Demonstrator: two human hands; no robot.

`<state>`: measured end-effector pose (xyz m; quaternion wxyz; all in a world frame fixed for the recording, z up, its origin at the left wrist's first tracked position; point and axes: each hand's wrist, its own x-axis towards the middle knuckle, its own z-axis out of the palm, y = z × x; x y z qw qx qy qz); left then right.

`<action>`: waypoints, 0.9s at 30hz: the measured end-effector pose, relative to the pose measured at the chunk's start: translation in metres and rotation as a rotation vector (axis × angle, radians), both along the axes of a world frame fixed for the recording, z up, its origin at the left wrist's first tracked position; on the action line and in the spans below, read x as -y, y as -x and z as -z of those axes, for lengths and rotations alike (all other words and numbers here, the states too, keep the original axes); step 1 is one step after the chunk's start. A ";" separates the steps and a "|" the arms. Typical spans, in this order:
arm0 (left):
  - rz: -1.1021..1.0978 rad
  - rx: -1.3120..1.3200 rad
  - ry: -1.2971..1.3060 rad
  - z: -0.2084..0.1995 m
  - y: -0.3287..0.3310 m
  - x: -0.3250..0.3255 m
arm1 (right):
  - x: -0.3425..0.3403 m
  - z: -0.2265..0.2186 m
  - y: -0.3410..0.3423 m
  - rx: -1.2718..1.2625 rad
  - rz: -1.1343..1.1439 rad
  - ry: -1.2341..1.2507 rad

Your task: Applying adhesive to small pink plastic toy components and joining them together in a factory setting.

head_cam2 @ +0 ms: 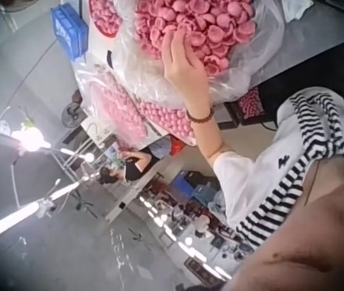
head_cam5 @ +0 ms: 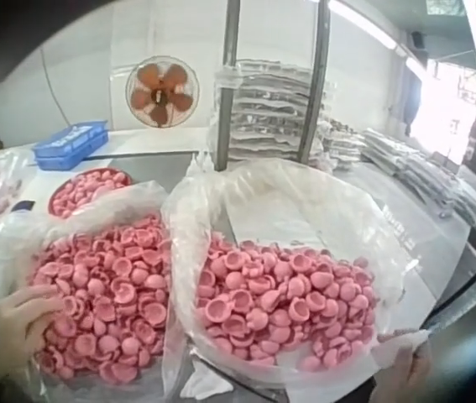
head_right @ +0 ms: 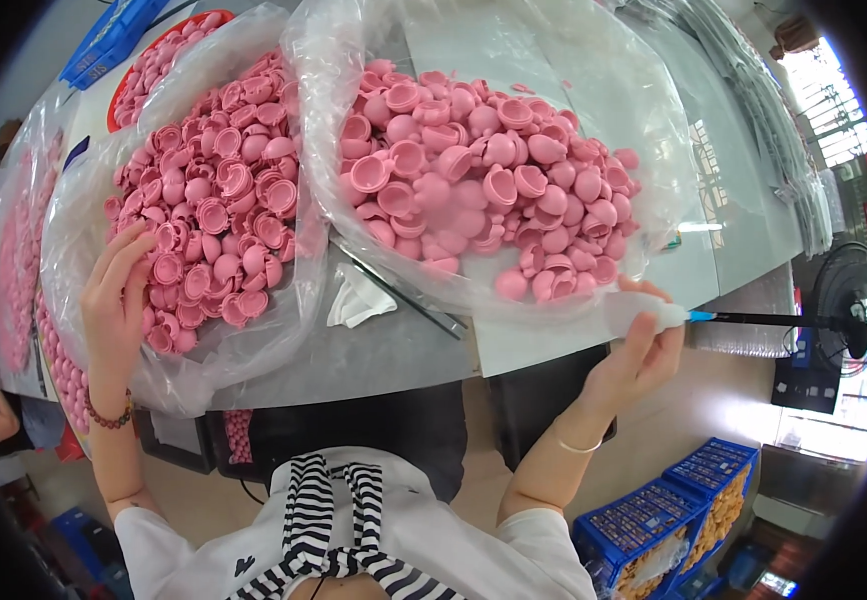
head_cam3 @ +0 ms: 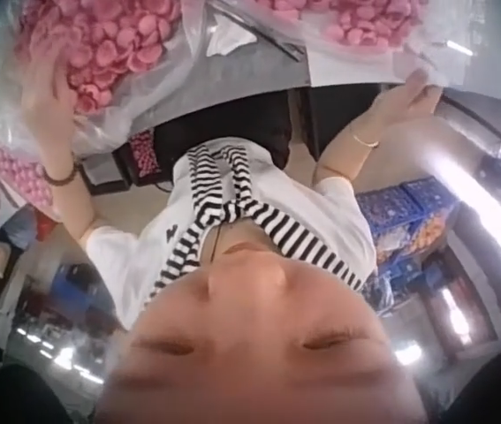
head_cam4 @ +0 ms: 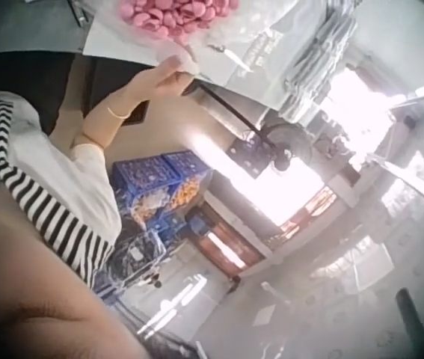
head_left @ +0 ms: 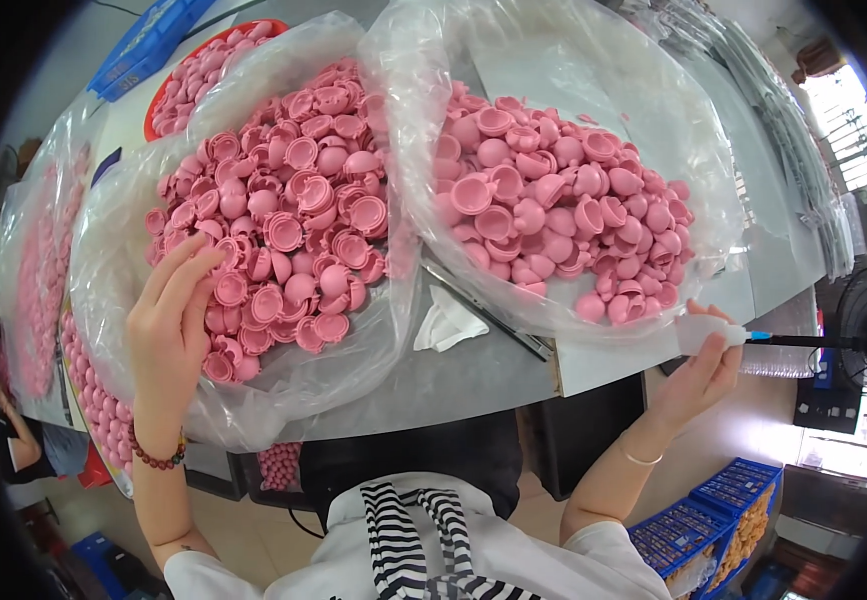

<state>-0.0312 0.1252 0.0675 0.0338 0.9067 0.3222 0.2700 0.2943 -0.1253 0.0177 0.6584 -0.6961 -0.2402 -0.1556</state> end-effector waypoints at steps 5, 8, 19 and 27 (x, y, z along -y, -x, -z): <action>-0.019 0.009 0.042 -0.008 0.006 -0.005 | -0.016 0.005 0.033 -0.103 -0.360 -0.080; 0.069 0.141 0.120 -0.015 0.011 -0.007 | -0.019 0.003 0.053 -0.187 -0.496 -0.110; 0.585 1.104 1.570 0.054 -0.047 0.110 | -0.057 -0.007 0.144 -0.412 -1.217 -0.092; 0.804 1.260 1.794 0.076 -0.048 0.114 | -0.064 -0.015 0.156 -0.496 -0.713 -0.103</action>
